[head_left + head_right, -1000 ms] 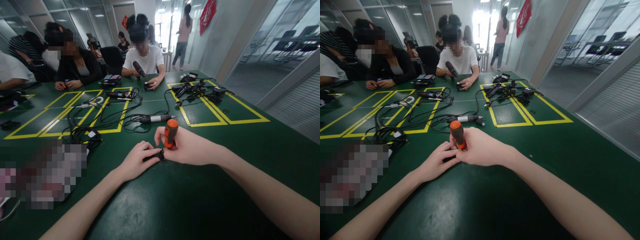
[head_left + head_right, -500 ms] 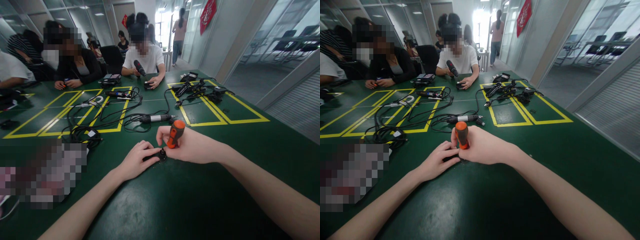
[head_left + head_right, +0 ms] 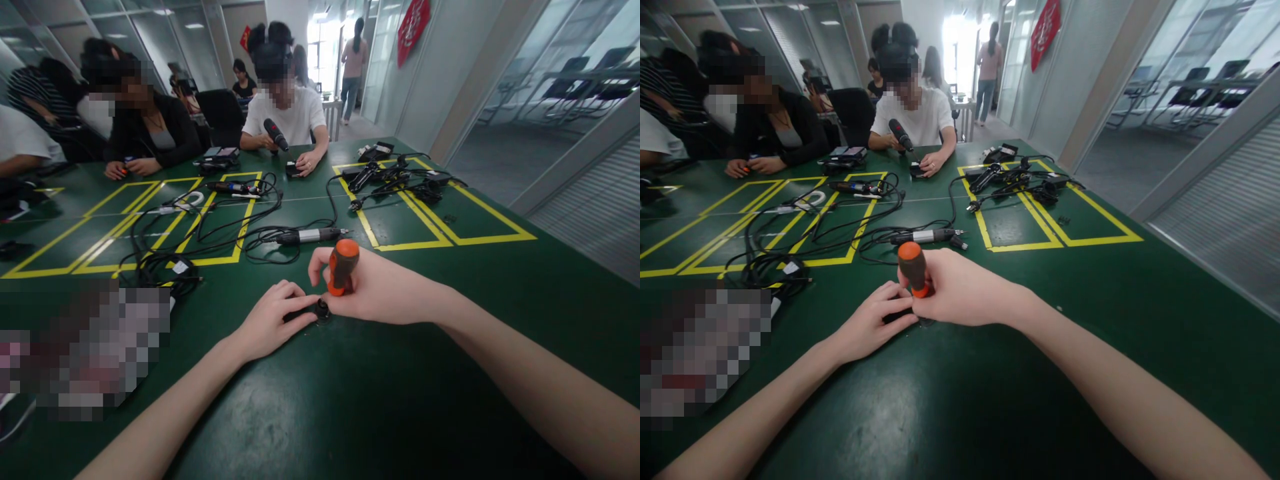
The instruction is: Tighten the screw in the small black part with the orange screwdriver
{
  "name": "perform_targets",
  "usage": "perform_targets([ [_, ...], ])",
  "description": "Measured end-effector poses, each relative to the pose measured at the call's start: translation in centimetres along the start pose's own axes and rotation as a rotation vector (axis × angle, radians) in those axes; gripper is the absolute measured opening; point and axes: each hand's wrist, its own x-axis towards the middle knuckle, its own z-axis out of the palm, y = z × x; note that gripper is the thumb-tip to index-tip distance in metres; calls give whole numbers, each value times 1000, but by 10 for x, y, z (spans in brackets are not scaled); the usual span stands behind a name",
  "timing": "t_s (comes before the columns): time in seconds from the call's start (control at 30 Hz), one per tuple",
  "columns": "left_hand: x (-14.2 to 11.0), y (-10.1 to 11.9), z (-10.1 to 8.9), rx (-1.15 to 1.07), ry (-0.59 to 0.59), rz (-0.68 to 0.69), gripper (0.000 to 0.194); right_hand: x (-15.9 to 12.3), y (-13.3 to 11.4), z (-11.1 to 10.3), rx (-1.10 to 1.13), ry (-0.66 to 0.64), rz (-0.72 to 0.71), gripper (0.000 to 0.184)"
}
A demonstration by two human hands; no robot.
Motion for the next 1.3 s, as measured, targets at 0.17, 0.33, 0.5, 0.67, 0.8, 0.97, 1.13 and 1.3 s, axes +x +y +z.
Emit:
perform_targets([
  [0.17,0,-1,0,10,13,11,33,0,4,2,-29,7,-2,13],
  [0.33,-1,-1,1,3,15,14,34,2,1,3,-3,22,9,10],
  [0.5,-1,-1,0,-2,10,4,33,1,-1,-1,4,26,-15,12],
  [0.67,-1,-1,0,2,16,11,33,1,3,0,3,2,-11,17],
  [0.8,-1,-2,1,4,14,5,32,2,5,4,6,16,-7,12],
  [0.97,-1,-1,0,-7,6,-2,31,3,1,2,-11,47,1,11],
  [1.13,-1,1,-1,1,4,-2,31,2,0,0,-15,8,-20,15],
  [1.3,-1,0,0,-3,4,-5,32,2,3,3,8,15,-27,12],
])
